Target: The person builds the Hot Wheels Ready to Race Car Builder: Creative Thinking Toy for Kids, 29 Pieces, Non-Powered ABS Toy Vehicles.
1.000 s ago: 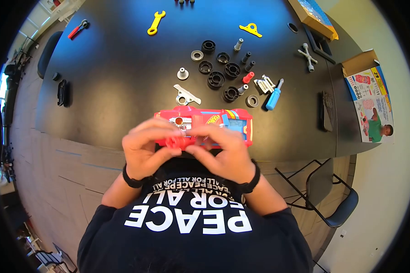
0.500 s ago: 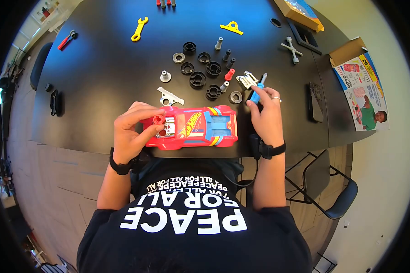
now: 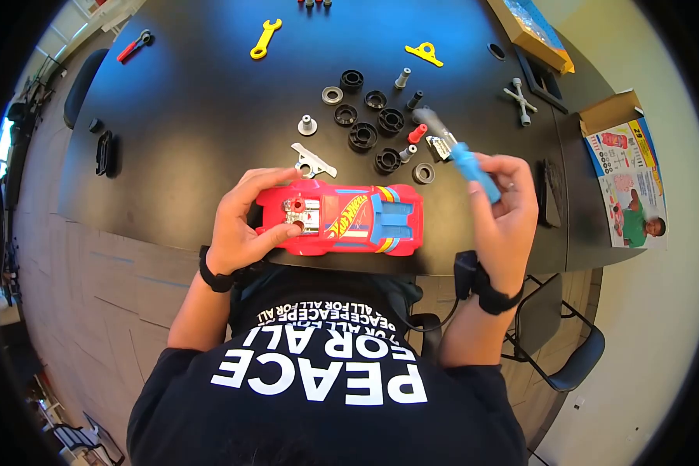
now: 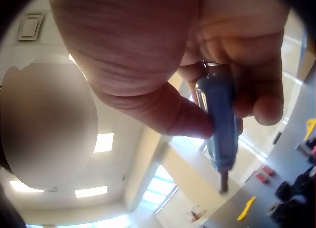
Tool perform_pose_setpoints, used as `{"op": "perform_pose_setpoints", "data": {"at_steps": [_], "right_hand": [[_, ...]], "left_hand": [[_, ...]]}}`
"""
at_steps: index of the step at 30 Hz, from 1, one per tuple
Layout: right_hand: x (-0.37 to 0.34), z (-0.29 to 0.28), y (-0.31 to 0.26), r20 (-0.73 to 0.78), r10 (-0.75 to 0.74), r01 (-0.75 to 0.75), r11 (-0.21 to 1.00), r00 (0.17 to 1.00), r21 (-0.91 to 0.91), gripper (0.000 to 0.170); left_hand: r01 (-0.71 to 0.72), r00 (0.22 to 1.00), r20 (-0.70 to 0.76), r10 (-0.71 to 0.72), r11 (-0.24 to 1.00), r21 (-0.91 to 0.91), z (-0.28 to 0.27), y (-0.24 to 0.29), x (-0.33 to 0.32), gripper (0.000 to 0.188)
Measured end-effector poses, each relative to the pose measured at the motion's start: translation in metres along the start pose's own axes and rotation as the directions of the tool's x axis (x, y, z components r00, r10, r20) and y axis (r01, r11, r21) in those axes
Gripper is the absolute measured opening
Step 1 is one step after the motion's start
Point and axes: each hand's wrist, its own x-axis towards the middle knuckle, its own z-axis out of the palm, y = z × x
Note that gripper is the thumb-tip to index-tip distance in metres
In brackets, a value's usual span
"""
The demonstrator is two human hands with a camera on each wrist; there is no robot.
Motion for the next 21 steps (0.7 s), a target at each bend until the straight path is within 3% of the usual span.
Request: {"op": "perform_pose_setpoints", "data": {"at_steps": [1, 2, 3, 4, 6, 11, 14, 18, 20, 21], "right_hand": [[0.000, 0.010, -0.018, -0.002, 0.004, -0.004, 1.000, 1.000, -0.001, 0.019], [0.002, 0.019, -0.031, 0.182, -0.176, 0.186, 0.982, 0.967, -0.039, 0.021], [0.005, 0.028, -0.041, 0.363, -0.336, 0.375, 0.926, 0.869, -0.040, 0.024], [0.010, 0.038, -0.048, 0.363, -0.337, 0.376, 0.926, 0.868, -0.039, 0.024], [0.021, 0.056, -0.059, 0.534, -0.420, 0.498, 0.867, 0.733, -0.002, 0.028], [0.032, 0.087, -0.074, 0.665, -0.392, 0.535, 0.845, 0.636, -0.014, 0.029], [0.031, 0.098, -0.075, 0.738, -0.421, 0.641, 0.767, 0.528, -0.021, 0.029], [0.025, 0.105, -0.087, 0.736, -0.419, 0.683, 0.726, 0.531, -0.080, 0.033], [0.023, 0.107, -0.102, 0.808, -0.164, 0.689, 0.632, 0.566, -0.355, 0.040], [0.023, 0.111, -0.106, 0.807, -0.164, 0.689, 0.630, 0.567, -0.357, 0.040]], "left_hand": [[0.002, 1.000, 0.003, -0.002, 1.000, -0.002, 0.000, 0.001, 0.002, 0.066], [0.004, 1.000, -0.005, -0.004, 0.999, -0.041, -0.001, 0.002, 0.005, 0.066], [0.003, 1.000, -0.014, -0.004, 0.997, -0.079, -0.001, 0.005, 0.008, 0.066], [0.003, 1.000, -0.029, -0.008, 0.988, -0.153, 0.001, 0.008, 0.011, 0.058], [0.003, 1.000, -0.015, -0.006, 0.985, -0.172, 0.001, 0.009, 0.014, 0.052], [0.016, 0.999, 0.035, -0.012, 0.989, -0.144, -0.001, 0.007, 0.013, 0.040], [0.084, 0.996, 0.041, -0.077, 0.975, -0.206, 0.001, 0.009, 0.009, 0.039], [0.008, 1.000, 0.011, -0.006, 0.978, -0.207, 0.004, 0.017, 0.014, 0.038], [-0.047, 0.999, -0.037, 0.041, 0.976, -0.213, 0.006, 0.021, 0.015, 0.037], [-0.011, 1.000, -0.031, 0.004, 0.977, -0.211, 0.007, 0.019, 0.014, 0.038]]}}
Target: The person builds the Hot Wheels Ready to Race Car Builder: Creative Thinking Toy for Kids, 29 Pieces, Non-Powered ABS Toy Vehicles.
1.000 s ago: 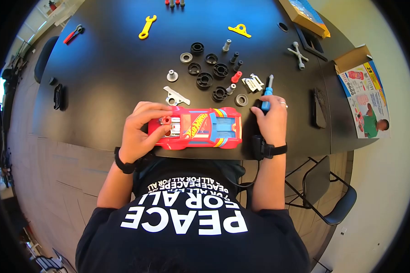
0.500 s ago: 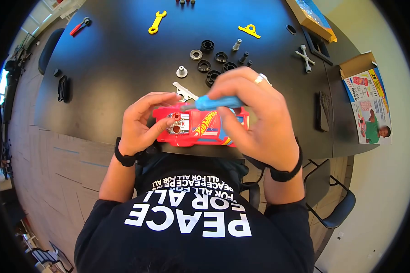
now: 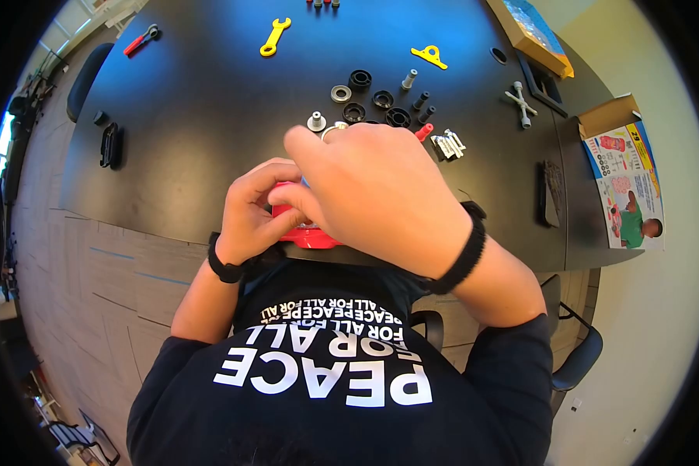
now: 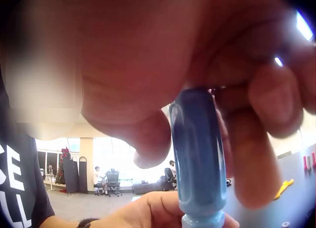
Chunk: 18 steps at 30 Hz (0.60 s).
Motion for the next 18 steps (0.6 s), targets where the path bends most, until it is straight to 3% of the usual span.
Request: {"op": "perform_pose_setpoints", "data": {"at_steps": [2, 3, 4, 5, 6, 8, 9, 11, 12, 14, 15, 17, 18], "right_hand": [[0.009, 0.000, -0.006, 0.191, 0.173, -0.136, 0.972, 0.966, -0.192, 0.039], [0.008, 0.004, -0.003, 0.191, 0.171, -0.134, 0.972, 0.967, -0.194, 0.039], [0.005, 0.013, 0.002, -0.018, -0.024, 0.024, 1.000, 1.000, -0.011, 0.038], [0.002, 0.016, 0.006, -0.253, -0.181, 0.219, 0.966, 0.950, 0.134, 0.037], [0.001, 0.014, 0.010, -0.250, -0.184, 0.223, 0.966, 0.951, 0.134, 0.037], [-0.002, 0.010, 0.017, -0.009, -0.223, 0.222, 0.967, 0.975, 0.122, 0.043], [0.001, 0.009, 0.014, -0.012, -0.218, 0.218, 0.968, 0.976, 0.121, 0.043], [0.008, 0.007, 0.006, 0.201, 0.017, 0.002, 0.996, 0.979, -0.094, 0.047], [0.006, 0.009, 0.006, 0.200, 0.020, -0.001, 0.995, 0.980, -0.096, 0.047], [0.003, 0.016, 0.008, -0.091, 0.004, -0.004, 1.000, 0.996, 0.001, 0.046], [0.003, 0.017, 0.012, -0.089, 0.000, 0.000, 1.000, 0.996, 0.001, 0.046], [0.001, 0.016, 0.020, -0.158, -0.186, 0.205, 0.972, 0.970, 0.114, 0.049], [0.002, 0.015, 0.019, -0.157, -0.187, 0.206, 0.972, 0.970, 0.116, 0.049]], "left_hand": [[0.034, 0.999, -0.002, -0.034, 0.999, 0.004, 0.001, -0.003, -0.001, 0.038], [0.040, 0.999, -0.022, -0.040, 0.999, -0.004, 0.004, -0.005, -0.002, 0.037], [0.047, 0.998, -0.042, -0.048, 0.999, -0.011, 0.005, -0.007, -0.003, 0.036], [0.047, 0.998, -0.048, -0.048, 0.999, -0.011, 0.003, -0.009, -0.005, 0.036], [0.031, 0.999, -0.018, -0.031, 0.999, 0.018, 0.000, -0.012, -0.007, 0.038], [0.013, 1.000, 0.016, -0.014, 0.999, 0.046, 0.000, -0.015, -0.007, 0.039], [-0.012, 1.000, 0.006, 0.012, 1.000, 0.004, 0.003, -0.015, -0.006, 0.042], [-0.040, 0.999, 0.000, 0.040, 0.998, -0.041, 0.006, -0.015, -0.004, 0.046], [0.035, 0.999, 0.005, -0.034, 0.998, -0.055, 0.007, -0.015, -0.005, 0.050], [0.106, 0.994, 0.004, -0.106, 0.992, -0.066, 0.008, -0.013, -0.005, 0.054], [0.119, 0.993, 0.014, -0.119, 0.990, -0.081, 0.008, -0.010, -0.005, 0.055], [0.135, 0.991, 0.019, -0.134, 0.986, -0.095, 0.010, -0.009, -0.006, 0.056], [0.087, 0.996, 0.018, -0.085, 0.993, -0.086, 0.012, -0.011, -0.006, 0.055]]}}
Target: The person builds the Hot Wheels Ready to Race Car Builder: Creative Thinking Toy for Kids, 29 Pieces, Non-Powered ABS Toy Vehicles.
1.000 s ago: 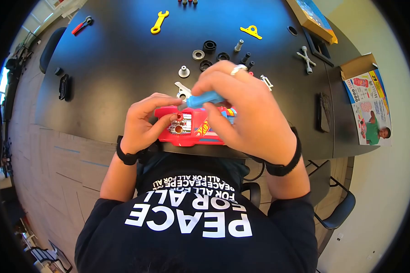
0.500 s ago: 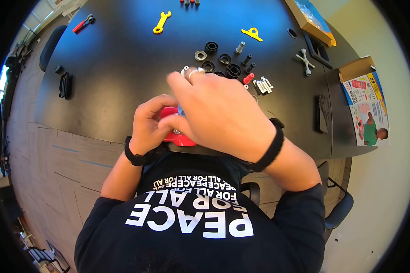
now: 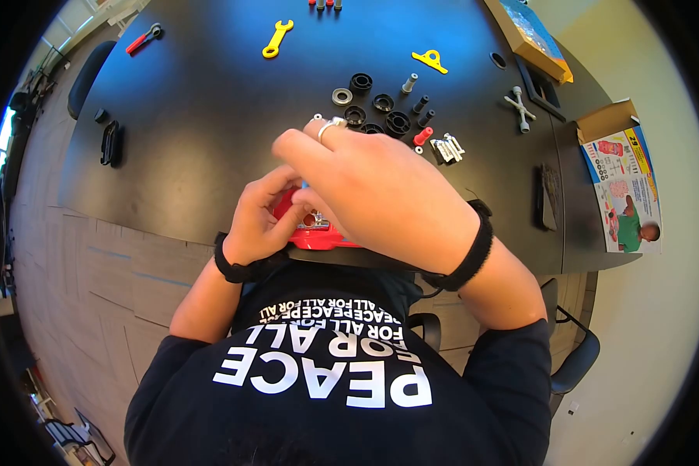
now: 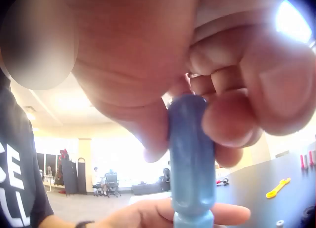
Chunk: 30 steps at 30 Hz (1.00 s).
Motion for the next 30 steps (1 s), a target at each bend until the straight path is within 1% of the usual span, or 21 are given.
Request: {"op": "perform_pose_setpoints", "data": {"at_steps": [2, 3, 5, 6, 8, 9, 10, 11, 13, 14, 15, 16, 18, 19, 20, 22, 23, 25, 26, 28, 30], "right_hand": [[0.001, -0.001, -0.003, 0.125, 0.167, -0.143, 0.973, 0.978, -0.182, 0.053], [-0.001, 0.001, -0.003, 0.122, 0.172, -0.148, 0.972, 0.978, -0.184, 0.053], [-0.003, 0.008, 0.001, -0.032, 0.099, -0.101, 0.993, 0.995, -0.067, 0.044], [-0.003, 0.009, 0.003, -0.031, 0.096, -0.097, 0.993, 0.995, -0.067, 0.044], [-0.004, 0.011, 0.006, -0.015, -0.046, 0.047, 0.998, 0.999, 0.051, 0.039], [-0.004, 0.010, 0.005, -0.012, -0.048, 0.049, 0.997, 0.999, 0.054, 0.039], [-0.005, 0.008, 0.004, 0.056, 0.031, -0.029, 0.999, 0.998, -0.046, 0.040], [-0.006, 0.008, 0.003, 0.113, 0.119, -0.101, 0.983, 0.986, -0.152, 0.043], [-0.005, 0.014, 0.012, 0.109, 0.160, -0.143, 0.978, 0.981, -0.149, 0.044], [-0.004, 0.016, 0.015, 0.110, 0.196, -0.180, 0.973, 0.974, -0.143, 0.045], [-0.005, 0.015, 0.006, -0.058, 0.151, -0.152, 0.988, 0.987, -0.026, 0.038], [-0.004, 0.014, 0.006, -0.054, 0.146, -0.148, 0.989, 0.988, -0.026, 0.038], [-0.006, 0.011, 0.009, -0.030, -0.053, 0.054, 0.998, 0.998, 0.044, 0.044], [-0.008, 0.010, 0.012, 0.079, -0.066, 0.063, 0.997, 0.995, 0.042, 0.043], [-0.006, 0.010, 0.009, 0.078, -0.065, 0.061, 0.997, 0.995, 0.044, 0.043], [-0.002, 0.008, 0.002, 0.275, 0.218, -0.145, 0.954, 0.936, -0.264, 0.038], [-0.004, 0.008, 0.001, 0.273, 0.224, -0.150, 0.952, 0.936, -0.266, 0.038], [-0.006, 0.011, 0.003, 0.142, 0.180, -0.160, 0.977, 0.973, -0.142, 0.033], [-0.006, 0.013, 0.006, 0.144, 0.176, -0.156, 0.978, 0.974, -0.141, 0.033], [-0.008, 0.017, 0.011, 0.084, 0.021, -0.025, 0.999, 0.996, 0.037, 0.033], [-0.007, 0.021, 0.012, 0.075, 0.050, -0.050, 0.999, 0.996, 0.002, 0.035]], "left_hand": [[-0.047, 0.999, 0.013, 0.047, 0.999, 0.009, 0.001, 0.001, 0.000, 0.055], [-0.056, 0.998, 0.017, 0.054, 0.994, 0.098, -0.001, 0.004, 0.001, 0.055], [-0.068, 0.998, 0.019, 0.065, 0.980, 0.186, -0.001, 0.003, 0.002, 0.055], [-0.068, 0.998, 0.003, 0.069, 0.988, 0.139, 0.000, -0.002, 0.001, 0.055], [-0.064, 0.998, -0.022, 0.066, 0.993, 0.095, -0.001, -0.004, -0.003, 0.055], [0.032, 0.999, -0.004, -0.032, 0.998, 0.046, -0.002, -0.003, -0.005, 0.054], [0.128, 0.992, 0.023, -0.128, 0.992, -0.002, -0.003, -0.002, -0.006, 0.054], [0.128, 0.991, 0.025, -0.128, 0.992, -0.002, -0.003, -0.001, -0.005, 0.054], [-0.041, 0.998, 0.062, 0.032, 0.987, 0.157, -0.002, 0.002, -0.002, 0.042], [-0.043, 0.997, 0.063, 0.034, 0.987, 0.154, 0.000, 0.002, -0.001, 0.042], [-0.072, 0.997, 0.036, 0.067, 0.986, 0.149, 0.003, 0.003, 0.001, 0.043], [-0.099, 0.995, 0.004, 0.100, 0.984, 0.146, 0.004, 0.003, 0.001, 0.043], [-0.117, 0.993, -0.001, 0.120, 0.972, 0.202, 0.000, 0.000, 0.001, 0.044], [-0.136, 0.990, 0.007, 0.139, 0.957, 0.255, -0.001, -0.001, 0.000, 0.045], [-0.134, 0.991, 0.008, 0.137, 0.957, 0.256, -0.001, -0.001, 0.000, 0.045], [-0.106, 0.994, 0.017, 0.104, 0.967, 0.233, 0.000, -0.001, 0.000, 0.042], [-0.107, 0.994, 0.022, 0.105, 0.967, 0.230, 0.002, 0.000, 0.000, 0.042], [-0.119, 0.993, 0.006, 0.121, 0.961, 0.248, 0.003, 0.004, 0.002, 0.037], [-0.119, 0.993, 0.002, 0.122, 0.961, 0.250, 0.003, 0.002, 0.003, 0.037], [-0.225, 0.974, 0.018, 0.228, 0.942, 0.249, 0.002, -0.005, 0.002, 0.047], [-0.194, 0.981, 0.028, 0.193, 0.949, 0.250, 0.002, -0.004, 0.001, 0.047]]}}
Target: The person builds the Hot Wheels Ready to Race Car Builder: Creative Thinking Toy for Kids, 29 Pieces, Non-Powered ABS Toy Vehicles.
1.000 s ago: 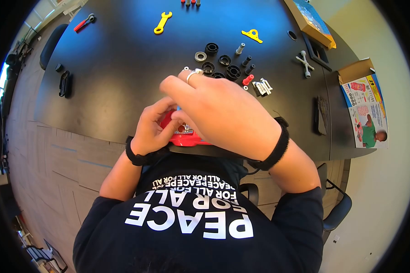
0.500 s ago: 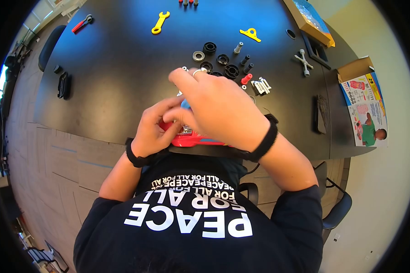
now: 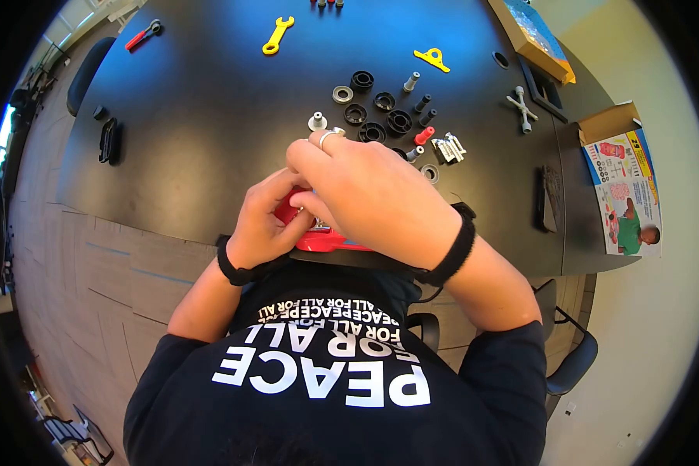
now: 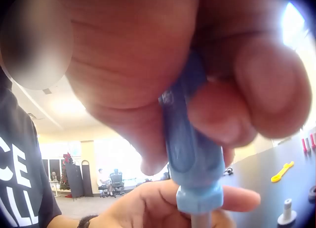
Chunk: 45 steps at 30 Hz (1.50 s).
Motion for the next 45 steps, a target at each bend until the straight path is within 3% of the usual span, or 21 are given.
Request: {"op": "perform_pose_setpoints", "data": {"at_steps": [2, 4, 8, 10, 12, 13, 14, 17, 20, 24, 26, 28, 30, 32, 34, 36, 37, 39, 41, 43, 45], "right_hand": [[-0.001, -0.004, -0.003, -0.015, 0.034, -0.034, 0.999, 0.999, -0.037, 0.038], [-0.003, -0.019, -0.014, 0.140, 0.110, -0.088, 0.984, 0.984, -0.155, 0.039], [-0.024, -0.030, -0.006, 0.090, -0.001, 0.036, 0.925, 0.996, -0.378, 0.038], [-0.039, -0.031, 0.011, 0.049, 0.046, -0.012, 0.841, 0.998, -0.542, 0.022], [-0.050, -0.034, 0.037, 0.004, 0.036, -0.029, 0.857, 0.999, -0.515, 0.021], [-0.054, -0.035, 0.048, -0.099, 0.181, -0.202, 0.938, 0.979, -0.281, 0.022], [-0.058, -0.036, 0.061, -0.162, 0.343, -0.350, 0.937, 0.925, -0.017, 0.024], [-0.074, -0.025, 0.112, -0.312, 0.410, -0.469, 0.872, 0.857, -0.144, 0.028], [-0.075, -0.008, 0.137, -0.362, 0.490, -0.583, 0.783, 0.793, -0.218, 0.032], [-0.070, 0.005, 0.148, -0.290, 0.555, -0.619, 0.755, 0.780, -0.218, 0.031], [-0.070, 0.005, 0.145, -0.297, 0.542, -0.614, 0.738, 0.786, -0.280, 0.030], [-0.071, -0.004, 0.137, -0.390, 0.488, -0.590, 0.781, 0.781, -0.206, 0.026], [-0.072, -0.017, 0.116, -0.475, 0.462, -0.486, 0.870, 0.749, 0.080, 0.016], [-0.068, -0.023, 0.073, -0.435, 0.567, -0.394, 0.814, 0.700, 0.428, 0.016], [-0.067, -0.006, 0.039, -0.375, 0.520, -0.256, 0.785, 0.768, 0.564, 0.016], [-0.063, 0.022, 0.019, -0.335, 0.412, -0.124, 0.767, 0.847, 0.630, 0.020], [-0.060, 0.035, 0.011, -0.335, 0.418, -0.126, 0.763, 0.845, 0.634, 0.020], [-0.055, 0.054, -0.001, -0.304, 0.432, -0.040, 0.627, 0.849, 0.778, 0.026], [-0.057, 0.063, 0.002, -0.274, 0.387, -0.060, 0.664, 0.880, 0.745, 0.028], [-0.061, 0.061, 0.006, -0.253, 0.272, -0.063, 0.786, 0.928, 0.615, 0.038], [-0.072, 0.060, 0.015, -0.327, 0.358, -0.100, 0.794, 0.874, 0.600, 0.042]], "left_hand": [[0.027, 0.999, 0.024, -0.027, 1.000, -0.003, 0.002, 0.000, 0.000, 0.048], [-0.006, 1.000, 0.022, 0.006, 1.000, 0.019, 0.003, -0.001, 0.000, 0.048], [-0.014, 1.000, 0.021, 0.013, 0.999, 0.038, 0.001, 0.004, 0.000, 0.050], [0.107, 0.991, 0.077, -0.111, 0.993, 0.054, 0.001, 0.005, -0.003, 0.055], [0.016, 0.992, 0.120, -0.034, 0.989, 0.149, -0.005, 0.006, 0.000, 0.061], [-0.078, 0.985, 0.170, 0.038, 0.968, 0.239, -0.008, 0.007, 0.001, 0.066], [-0.084, 0.984, 0.172, 0.044, 0.969, 0.232, -0.011, 0.008, 0.002, 0.066], [-0.004, 0.969, 0.245, -0.046, 0.979, 0.202, -0.020, 0.005, 0.005, 0.073], [-0.012, 0.977, 0.210, -0.035, 0.977, 0.215, -0.016, 0.001, 0.003, 0.072], [-0.021, 0.981, 0.193, -0.023, 0.974, 0.228, -0.014, 0.000, 0.003, 0.070], [-0.026, 0.985, 0.174, -0.014, 0.973, 0.228, -0.013, -0.001, 0.001, 0.072], [-0.047, 0.986, 0.169, 0.001, 0.963, 0.264, -0.016, 0.007, 0.002, 0.074], [-0.063, 0.987, 0.163, 0.014, 0.952, 0.299, -0.020, 0.014, 0.004, 0.076], [0.029, 0.996, 0.079, -0.034, 0.998, 0.057, -0.023, 0.021, 0.005, 0.077], [0.025, 0.998, 0.063, -0.025, 1.000, -0.005, -0.020, 0.023, 0.004, 0.072], [0.099, 0.989, -0.050, -0.141, 0.869, -0.485, -0.008, 0.024, -0.002, 0.064], [0.064, 0.987, -0.088, -0.133, 0.834, -0.547, -0.007, 0.028, -0.004, 0.055], [0.009, 0.986, -0.133, -0.103, 0.824, -0.566, -0.003, 0.017, -0.008, 0.051], [-0.052, 0.981, -0.183, -0.067, 0.814, -0.579, -0.003, 0.015, -0.010, 0.048], [0.053, 0.985, -0.115, -0.130, 0.855, -0.516, -0.008, 0.021, -0.009, 0.042], [0.121, 0.990, -0.016, -0.139, 0.903, -0.412, -0.019, 0.027, -0.006, 0.038]]}}
